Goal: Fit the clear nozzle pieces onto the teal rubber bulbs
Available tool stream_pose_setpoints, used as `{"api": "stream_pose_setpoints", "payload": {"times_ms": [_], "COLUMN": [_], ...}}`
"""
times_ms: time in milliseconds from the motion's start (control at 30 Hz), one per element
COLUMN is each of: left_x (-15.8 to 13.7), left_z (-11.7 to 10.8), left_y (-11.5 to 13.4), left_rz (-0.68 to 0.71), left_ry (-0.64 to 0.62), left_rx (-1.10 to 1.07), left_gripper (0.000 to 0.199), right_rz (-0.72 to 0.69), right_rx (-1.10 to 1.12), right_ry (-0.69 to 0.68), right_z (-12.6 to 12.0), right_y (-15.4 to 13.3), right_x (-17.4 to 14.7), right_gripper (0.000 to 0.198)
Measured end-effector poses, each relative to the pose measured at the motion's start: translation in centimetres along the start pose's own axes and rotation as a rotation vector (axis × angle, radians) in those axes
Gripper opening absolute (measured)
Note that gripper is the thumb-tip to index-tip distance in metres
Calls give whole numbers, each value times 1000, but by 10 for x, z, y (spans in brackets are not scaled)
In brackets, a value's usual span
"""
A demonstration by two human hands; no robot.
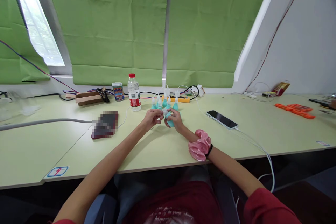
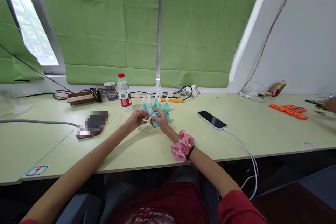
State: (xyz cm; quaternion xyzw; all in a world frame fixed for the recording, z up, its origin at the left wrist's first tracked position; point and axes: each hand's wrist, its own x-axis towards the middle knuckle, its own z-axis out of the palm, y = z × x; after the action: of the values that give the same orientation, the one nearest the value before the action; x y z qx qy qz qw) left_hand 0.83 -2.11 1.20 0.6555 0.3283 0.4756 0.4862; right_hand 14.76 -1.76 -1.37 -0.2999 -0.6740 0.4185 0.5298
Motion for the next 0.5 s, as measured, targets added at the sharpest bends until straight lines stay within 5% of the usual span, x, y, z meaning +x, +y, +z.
{"api": "stream_pose_setpoints", "payload": {"times_ms": [200,500], "left_x": [2,3], "left_z": [-6,-20], "left_y": [5,-3], "left_rz": [37,94], "left_ry": [-23,-17], "left_rx": [224,918], "left_gripper": [21,15], "right_rz": [119,121], "right_rx": [248,332], "right_ry": [-143,-106], "right_z": [-5,-12], "right_y": [-2,2], "right_x": [3,6], "right_gripper": [23,19]}}
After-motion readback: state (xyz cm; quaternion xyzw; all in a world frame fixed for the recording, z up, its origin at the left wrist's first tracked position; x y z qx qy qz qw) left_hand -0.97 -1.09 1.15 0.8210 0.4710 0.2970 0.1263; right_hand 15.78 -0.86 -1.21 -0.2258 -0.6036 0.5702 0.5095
